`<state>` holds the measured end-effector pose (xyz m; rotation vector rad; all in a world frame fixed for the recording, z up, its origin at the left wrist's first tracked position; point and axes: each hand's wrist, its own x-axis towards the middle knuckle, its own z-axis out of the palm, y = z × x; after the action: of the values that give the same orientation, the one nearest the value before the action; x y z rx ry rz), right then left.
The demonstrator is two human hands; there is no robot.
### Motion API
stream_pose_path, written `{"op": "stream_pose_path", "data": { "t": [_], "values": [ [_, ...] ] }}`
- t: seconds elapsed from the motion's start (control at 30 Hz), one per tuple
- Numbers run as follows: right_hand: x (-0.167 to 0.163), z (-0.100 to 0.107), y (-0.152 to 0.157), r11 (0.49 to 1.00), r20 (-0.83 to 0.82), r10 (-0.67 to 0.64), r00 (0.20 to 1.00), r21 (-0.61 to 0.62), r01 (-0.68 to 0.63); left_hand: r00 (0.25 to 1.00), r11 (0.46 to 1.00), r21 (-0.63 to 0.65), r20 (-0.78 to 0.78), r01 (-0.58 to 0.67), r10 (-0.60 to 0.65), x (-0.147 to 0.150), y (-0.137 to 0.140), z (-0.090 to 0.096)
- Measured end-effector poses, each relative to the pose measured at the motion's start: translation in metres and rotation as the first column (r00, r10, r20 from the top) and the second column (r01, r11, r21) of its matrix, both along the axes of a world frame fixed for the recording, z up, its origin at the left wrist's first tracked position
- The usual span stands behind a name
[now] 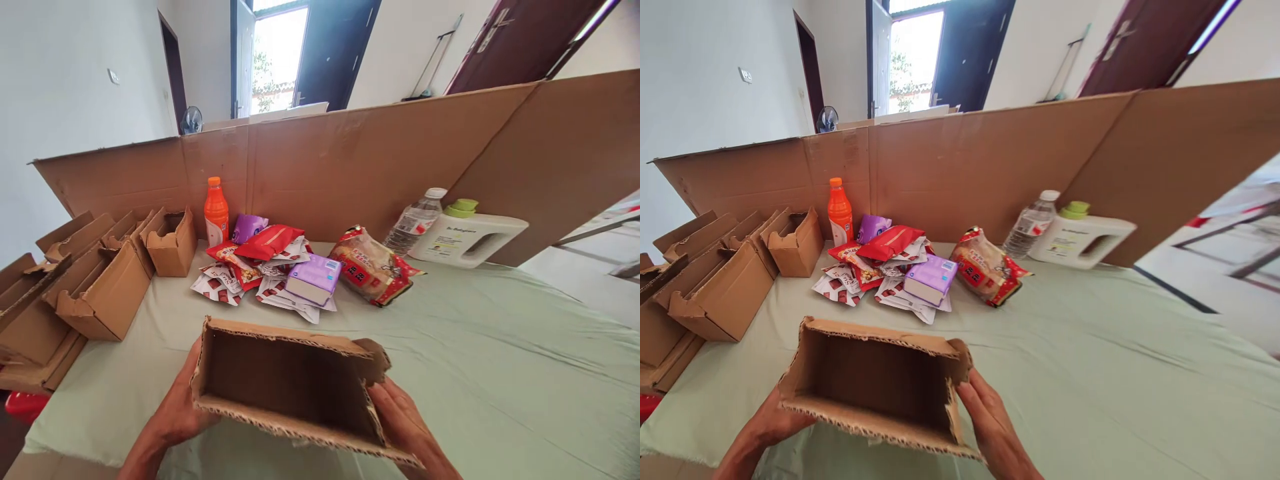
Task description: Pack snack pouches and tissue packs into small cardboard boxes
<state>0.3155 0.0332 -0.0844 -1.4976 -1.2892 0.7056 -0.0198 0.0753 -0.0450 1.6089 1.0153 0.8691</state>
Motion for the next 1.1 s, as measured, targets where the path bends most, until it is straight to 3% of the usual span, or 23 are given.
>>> {"op": "stream_pose_path", "data": {
  "t": [0.1, 0.2, 0.3, 0.37, 0.5, 0.67, 0.77, 0.87, 1.0, 1.1],
  "values": [
    [0.006, -0.005, 0.009, 0.995, -0.065, 0.034, 0.997, -0.086, -0.039, 0.998, 0.994, -0.106, 0.064, 0.027, -0.020, 0.005, 0.008, -0.013],
    [0.022, 0.001, 0.025, 0.995, -0.023, 0.047, 0.999, -0.090, -0.049, 0.993, 0.993, -0.104, 0.112, 0.054, -0.042, 0.010, 0.010, -0.027],
    [0.040, 0.021, 0.061, 0.999, 0.129, 0.029, 0.991, -0.035, -0.025, 0.990, 0.996, -0.064, 0.128, 0.062, -0.053, 0.012, 0.010, -0.038],
    [0.040, 0.038, 0.096, 0.993, 0.317, 0.118, 0.941, -0.034, -0.113, 0.995, 0.999, -0.032, 0.091, 0.044, -0.041, 0.010, 0.010, -0.043],
    [-0.004, 0.055, 0.179, 0.940, 0.535, 0.331, 0.778, -0.117, -0.320, 0.997, 0.997, 0.025, 0.028, 0.070, -0.071, 0.007, 0.011, -0.051],
    [-0.080, 0.038, 0.250, 0.939, 0.616, 0.343, 0.710, -0.189, -0.289, 0.997, 0.997, 0.026, -0.019, 0.070, -0.069, 0.005, 0.009, -0.050],
    [-0.092, 0.030, 0.263, 0.945, 0.574, 0.327, 0.751, -0.219, -0.244, 0.998, 0.998, 0.010, -0.031, 0.062, -0.062, 0.005, 0.008, -0.045],
    [-0.078, 0.033, 0.262, 0.956, 0.445, 0.283, 0.850, -0.204, -0.211, 0.995, 0.995, 0.026, -0.029, 0.096, -0.095, 0.007, 0.010, -0.040],
    [-0.051, 0.054, 0.248, 0.964, 0.144, 0.236, 0.961, -0.162, -0.213, 0.994, 0.992, 0.063, -0.021, 0.106, -0.105, 0.006, 0.013, -0.046],
    [-0.032, 0.082, 0.231, 0.958, -0.106, 0.255, 0.961, -0.110, -0.266, 0.999, 0.999, 0.032, 0.033, 0.042, -0.043, -0.005, 0.014, -0.060]
  ]
}}
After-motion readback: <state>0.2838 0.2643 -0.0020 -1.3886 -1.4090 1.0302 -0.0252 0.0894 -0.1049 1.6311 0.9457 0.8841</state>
